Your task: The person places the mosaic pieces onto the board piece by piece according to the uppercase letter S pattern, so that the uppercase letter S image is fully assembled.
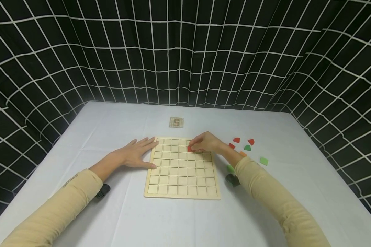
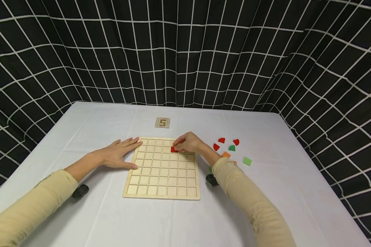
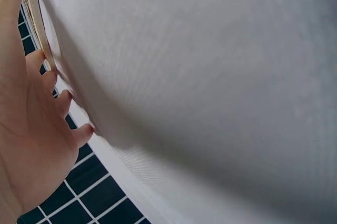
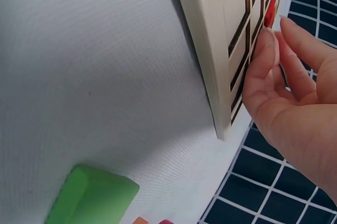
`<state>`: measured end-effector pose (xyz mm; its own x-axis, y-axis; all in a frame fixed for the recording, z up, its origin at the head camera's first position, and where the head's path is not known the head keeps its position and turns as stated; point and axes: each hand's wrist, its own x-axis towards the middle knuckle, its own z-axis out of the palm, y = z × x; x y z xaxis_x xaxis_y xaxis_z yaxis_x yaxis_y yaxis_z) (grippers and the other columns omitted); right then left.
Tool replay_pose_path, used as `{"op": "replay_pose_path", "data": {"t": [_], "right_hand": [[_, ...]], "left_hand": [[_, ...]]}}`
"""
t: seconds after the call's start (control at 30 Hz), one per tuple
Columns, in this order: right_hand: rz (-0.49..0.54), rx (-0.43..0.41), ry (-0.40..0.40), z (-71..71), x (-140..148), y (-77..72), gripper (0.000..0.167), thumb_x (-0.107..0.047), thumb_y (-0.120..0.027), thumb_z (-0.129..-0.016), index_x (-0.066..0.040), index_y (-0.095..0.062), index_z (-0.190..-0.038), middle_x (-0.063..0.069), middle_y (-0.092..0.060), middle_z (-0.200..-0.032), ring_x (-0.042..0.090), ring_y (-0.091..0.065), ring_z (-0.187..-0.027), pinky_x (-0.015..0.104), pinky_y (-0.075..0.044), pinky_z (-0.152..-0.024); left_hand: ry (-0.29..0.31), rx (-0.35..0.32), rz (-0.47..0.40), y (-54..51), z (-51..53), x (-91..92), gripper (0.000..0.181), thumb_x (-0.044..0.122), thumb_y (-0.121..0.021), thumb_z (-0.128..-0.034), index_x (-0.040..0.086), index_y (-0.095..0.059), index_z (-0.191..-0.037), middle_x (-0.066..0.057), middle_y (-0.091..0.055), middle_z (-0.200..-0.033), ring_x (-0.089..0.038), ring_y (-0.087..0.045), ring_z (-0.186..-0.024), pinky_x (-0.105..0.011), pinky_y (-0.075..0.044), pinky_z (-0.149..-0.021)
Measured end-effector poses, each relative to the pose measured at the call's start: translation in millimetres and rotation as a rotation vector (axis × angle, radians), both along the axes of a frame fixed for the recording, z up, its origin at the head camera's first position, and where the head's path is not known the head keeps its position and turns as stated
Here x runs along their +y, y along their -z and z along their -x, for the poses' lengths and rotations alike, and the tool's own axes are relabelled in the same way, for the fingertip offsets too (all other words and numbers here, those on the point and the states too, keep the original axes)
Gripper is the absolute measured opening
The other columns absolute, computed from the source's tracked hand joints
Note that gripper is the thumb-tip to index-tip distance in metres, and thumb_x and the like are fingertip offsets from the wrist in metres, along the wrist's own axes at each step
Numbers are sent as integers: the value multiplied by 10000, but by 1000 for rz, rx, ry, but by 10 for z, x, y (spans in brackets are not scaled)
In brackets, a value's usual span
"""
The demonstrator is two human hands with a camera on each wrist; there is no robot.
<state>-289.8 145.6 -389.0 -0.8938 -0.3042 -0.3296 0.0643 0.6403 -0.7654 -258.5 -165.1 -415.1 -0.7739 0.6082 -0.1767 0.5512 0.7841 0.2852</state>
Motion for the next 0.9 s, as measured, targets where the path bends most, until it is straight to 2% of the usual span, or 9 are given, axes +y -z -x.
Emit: {"op": "replay_pose_path", "data": {"t": [0.13,0.27,0.37,0.47,0.6,0.67,0.8,0.9], "right_hand": [[4,4,7,14,5,19,216,-127,-729,-853,-52,-719,-1056,50,-669,-1021,144,-543,-727,218,-457,-636],[37,-4,-2,32,39,39,239,-149,-696,-883,-54,-698,-1103,55,-675,-980,167,-565,-774,249,-474,-700],[92,-6,-32,34,122,23,289,-192,-622,-938,-41,-656,-1183,77,-671,-1005,186,-599,-860,291,-494,-782],[194,-37,-41,27,235,-38,345,-193,-530,-984,1,-590,-1263,142,-640,-1073,197,-601,-912,326,-496,-845],[334,-118,25,31,399,-142,436,-242,-461,-1020,67,-498,-1326,218,-583,-1138,182,-587,-881,294,-505,-842],[373,-141,67,35,492,-190,503,-315,-455,-1023,73,-470,-1343,233,-559,-1179,191,-585,-898,268,-508,-832],[389,-145,118,37,702,-236,589,-401,-444,-1013,67,-431,-1371,245,-514,-1252,262,-570,-1018,244,-512,-834],[393,-140,135,28,854,-233,596,-398,-418,-1022,77,-403,-1381,254,-490,-1273,324,-531,-1101,260,-504,-867]], "left_hand": [[4,4,-19,0,-10,1,987,709,-538,-812,123,-202,-1531,-125,-118,-1577,-360,-113,-1420,-617,-60,-1093],[3,7,-18,16,-7,-3,989,719,-533,-807,139,-196,-1534,-103,-102,-1581,-342,-104,-1424,-608,-53,-1098],[4,7,-12,15,3,-3,994,729,-525,-804,145,-192,-1536,-97,-99,-1583,-339,-101,-1426,-603,-54,-1101],[7,5,-15,-5,-1,-2,993,724,-529,-805,134,-201,-1533,-112,-111,-1580,-352,-109,-1422,-612,-62,-1096],[9,4,-12,-22,-10,7,990,719,-531,-808,128,-204,-1532,-120,-117,-1578,-355,-112,-1421,-614,-68,-1095],[8,3,-14,-27,-11,7,988,713,-536,-810,121,-208,-1530,-126,-121,-1576,-360,-115,-1420,-617,-71,-1093],[7,-2,-9,-31,-7,4,987,712,-540,-809,122,-211,-1530,-123,-119,-1577,-357,-108,-1421,-611,-66,-1097],[6,-2,1,-29,-7,7,989,721,-529,-808,130,-206,-1532,-117,-115,-1579,-351,-104,-1423,-603,-66,-1101]]}}
